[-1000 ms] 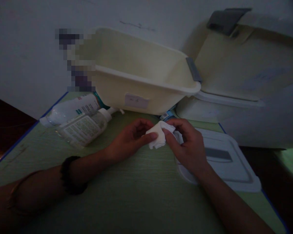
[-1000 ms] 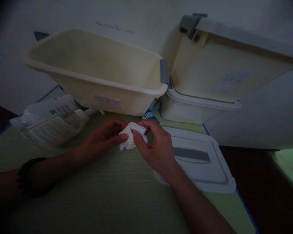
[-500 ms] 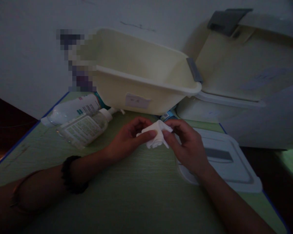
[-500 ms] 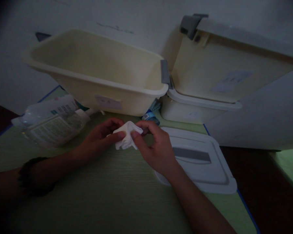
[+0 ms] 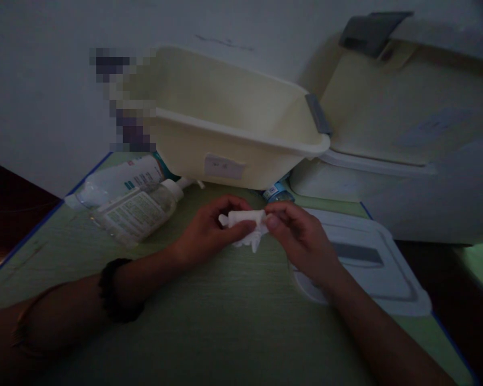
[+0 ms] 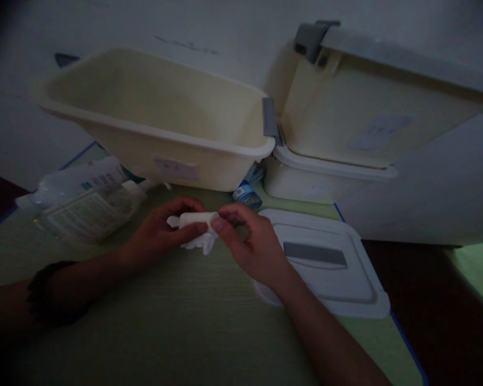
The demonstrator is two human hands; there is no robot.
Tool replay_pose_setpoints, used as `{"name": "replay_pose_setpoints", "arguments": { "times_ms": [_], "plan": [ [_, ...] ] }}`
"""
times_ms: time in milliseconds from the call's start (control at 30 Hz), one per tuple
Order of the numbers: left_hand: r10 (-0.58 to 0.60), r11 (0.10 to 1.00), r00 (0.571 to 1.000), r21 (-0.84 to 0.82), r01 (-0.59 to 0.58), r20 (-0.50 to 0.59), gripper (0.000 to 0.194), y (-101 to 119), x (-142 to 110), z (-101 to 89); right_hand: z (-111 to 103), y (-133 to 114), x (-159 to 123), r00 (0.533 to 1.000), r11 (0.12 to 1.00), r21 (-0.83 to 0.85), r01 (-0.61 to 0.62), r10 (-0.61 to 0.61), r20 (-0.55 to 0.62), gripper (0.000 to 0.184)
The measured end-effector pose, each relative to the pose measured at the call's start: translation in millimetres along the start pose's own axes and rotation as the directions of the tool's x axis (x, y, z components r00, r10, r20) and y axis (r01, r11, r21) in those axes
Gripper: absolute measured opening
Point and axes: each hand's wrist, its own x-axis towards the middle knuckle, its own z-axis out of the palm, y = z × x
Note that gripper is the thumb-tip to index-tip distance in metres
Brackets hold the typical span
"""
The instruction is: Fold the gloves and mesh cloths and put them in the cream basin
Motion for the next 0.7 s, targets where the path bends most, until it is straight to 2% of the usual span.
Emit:
{"name": "replay_pose_setpoints", "arguments": {
  "times_ms": [100,233,300,367,467,600,700],
  "plan": [
    [0.030,0.999,0.999,-0.023,-0.031,-0.031,0.021,-2,0,0.0,1,2,0,0.998,0.998,0.050,-0.044,0.042,0.048,0.016],
    [0.063,0.963,0.998,-0.261,-0.066,-0.018,0.015,-9,3,-1.3,1,3,0,0.998,0.997,0.051,-0.050,0.052,-0.032,0.011],
    [0.025,0.917,1.000,-0.397,-0.025,-0.005,0.019,-11,5,-1.4,1,2,0,0.996,0.999,0.026,-0.042,0.044,-0.077,0.011],
    [-0.030,0.893,1.000,-0.450,0.025,-0.003,0.025,-11,6,-0.8,1,2,0,0.995,0.999,0.012,-0.031,0.032,-0.100,0.011],
    [-0.026,0.928,1.000,-0.372,0.022,-0.004,0.013,-8,5,0.5,2,3,0,0.994,0.999,0.018,-0.044,0.046,-0.104,0.013],
    [-0.009,0.950,0.999,-0.310,0.020,0.039,0.020,-6,2,1.4,3,4,-2,0.991,0.994,0.068,-0.090,0.097,-0.092,0.015],
    [-0.025,0.961,0.999,-0.276,0.032,0.030,0.021,-8,3,1.6,3,3,-2,0.994,0.994,0.061,-0.092,0.095,-0.044,0.016]
  ]
}}
